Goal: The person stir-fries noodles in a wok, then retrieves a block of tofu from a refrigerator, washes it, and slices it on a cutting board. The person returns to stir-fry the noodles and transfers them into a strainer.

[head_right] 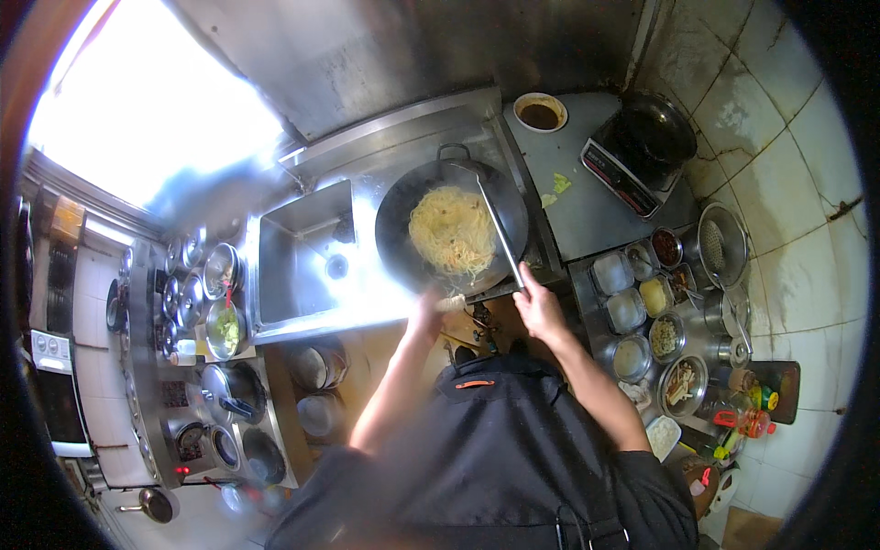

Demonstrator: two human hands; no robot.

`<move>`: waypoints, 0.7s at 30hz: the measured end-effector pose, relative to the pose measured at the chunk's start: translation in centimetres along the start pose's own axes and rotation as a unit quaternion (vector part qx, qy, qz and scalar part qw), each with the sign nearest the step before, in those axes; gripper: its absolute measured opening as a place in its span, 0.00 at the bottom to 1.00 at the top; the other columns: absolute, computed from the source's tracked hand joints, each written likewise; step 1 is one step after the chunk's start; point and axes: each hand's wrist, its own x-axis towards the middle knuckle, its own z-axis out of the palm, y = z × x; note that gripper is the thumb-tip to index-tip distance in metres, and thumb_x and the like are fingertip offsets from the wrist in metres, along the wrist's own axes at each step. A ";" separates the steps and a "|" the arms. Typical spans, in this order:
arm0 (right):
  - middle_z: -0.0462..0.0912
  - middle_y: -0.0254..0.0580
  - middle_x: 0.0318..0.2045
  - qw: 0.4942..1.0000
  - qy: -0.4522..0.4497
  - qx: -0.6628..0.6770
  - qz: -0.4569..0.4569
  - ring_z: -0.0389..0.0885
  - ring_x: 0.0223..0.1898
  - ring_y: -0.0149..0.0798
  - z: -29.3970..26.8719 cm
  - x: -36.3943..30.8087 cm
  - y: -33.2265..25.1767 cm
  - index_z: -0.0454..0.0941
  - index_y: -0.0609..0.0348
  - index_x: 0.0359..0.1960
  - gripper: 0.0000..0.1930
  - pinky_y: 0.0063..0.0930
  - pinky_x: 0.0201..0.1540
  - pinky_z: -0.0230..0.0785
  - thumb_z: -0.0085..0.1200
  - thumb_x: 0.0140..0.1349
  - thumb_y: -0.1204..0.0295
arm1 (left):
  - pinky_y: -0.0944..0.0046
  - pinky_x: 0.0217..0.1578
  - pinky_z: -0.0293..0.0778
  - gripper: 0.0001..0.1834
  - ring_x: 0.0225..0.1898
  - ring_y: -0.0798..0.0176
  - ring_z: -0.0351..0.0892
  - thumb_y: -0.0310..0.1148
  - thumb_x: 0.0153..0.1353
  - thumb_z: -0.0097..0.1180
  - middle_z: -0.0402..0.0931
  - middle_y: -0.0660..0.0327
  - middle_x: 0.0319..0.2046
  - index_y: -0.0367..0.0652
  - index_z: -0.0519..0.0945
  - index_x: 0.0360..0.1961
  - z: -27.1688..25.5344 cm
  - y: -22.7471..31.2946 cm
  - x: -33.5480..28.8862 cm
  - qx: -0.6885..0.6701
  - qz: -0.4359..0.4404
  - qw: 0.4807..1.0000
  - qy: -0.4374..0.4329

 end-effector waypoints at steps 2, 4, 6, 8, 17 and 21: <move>0.73 0.36 0.16 0.997 -0.062 0.049 0.004 0.72 0.13 0.32 0.5 0.5 0.4 0.54 0.42 0.82 0.37 0.35 0.17 0.71 0.54 0.73 0.68 | 0.56 0.36 0.88 0.10 0.42 0.52 0.85 0.31 0.67 0.53 0.77 0.53 0.40 0.34 0.75 0.43 0.8 1.2 -1.4 -0.012 -0.031 0.999 0.014; 0.76 0.43 0.17 0.989 -0.141 -0.036 0.011 0.77 0.15 0.37 -0.8 0.7 0.4 0.55 0.38 0.82 0.37 0.37 0.21 0.75 0.53 0.72 0.68 | 0.56 0.38 0.88 0.10 0.42 0.52 0.85 0.31 0.67 0.53 0.77 0.53 0.40 0.35 0.76 0.43 1.3 2.2 -2.3 -0.008 -0.021 1.000 -0.002; 0.82 0.45 0.24 0.927 -0.117 -0.338 -0.109 0.82 0.20 0.41 -3.6 0.6 0.0 0.59 0.35 0.80 0.35 0.36 0.26 0.80 0.56 0.72 0.65 | 0.57 0.38 0.88 0.09 0.42 0.52 0.85 0.31 0.66 0.54 0.77 0.54 0.40 0.35 0.76 0.43 1.5 2.5 -2.5 -0.003 -0.039 0.999 -0.005; 0.84 0.47 0.34 0.853 -0.043 -0.477 -0.205 0.86 0.25 0.46 -6.2 0.1 -0.5 0.63 0.34 0.78 0.33 0.42 0.31 0.85 0.56 0.72 0.68 | 0.57 0.37 0.88 0.10 0.41 0.52 0.85 0.30 0.66 0.54 0.77 0.54 0.39 0.35 0.76 0.43 1.3 2.2 -2.4 0.006 -0.031 0.999 0.016; 0.69 0.25 0.22 0.975 -0.148 0.130 0.105 0.65 0.16 0.19 -7.1 -6.7 -5.0 0.55 0.49 0.82 0.37 0.19 0.15 0.63 0.51 0.71 0.76 | 0.58 0.30 0.84 0.11 0.36 0.51 0.85 0.31 0.66 0.54 0.79 0.48 0.38 0.31 0.76 0.41 2.2 2.4 -2.8 0.035 -0.046 0.996 0.067; 0.76 0.27 0.25 0.967 -0.163 -0.127 0.152 0.72 0.19 0.21 -9.8 -8.7 -5.6 0.60 0.43 0.80 0.37 0.22 0.21 0.70 0.53 0.70 0.75 | 0.58 0.25 0.81 0.10 0.28 0.52 0.84 0.30 0.65 0.54 0.80 0.49 0.34 0.31 0.77 0.39 2.0 2.7 -2.9 0.025 -0.017 0.997 0.073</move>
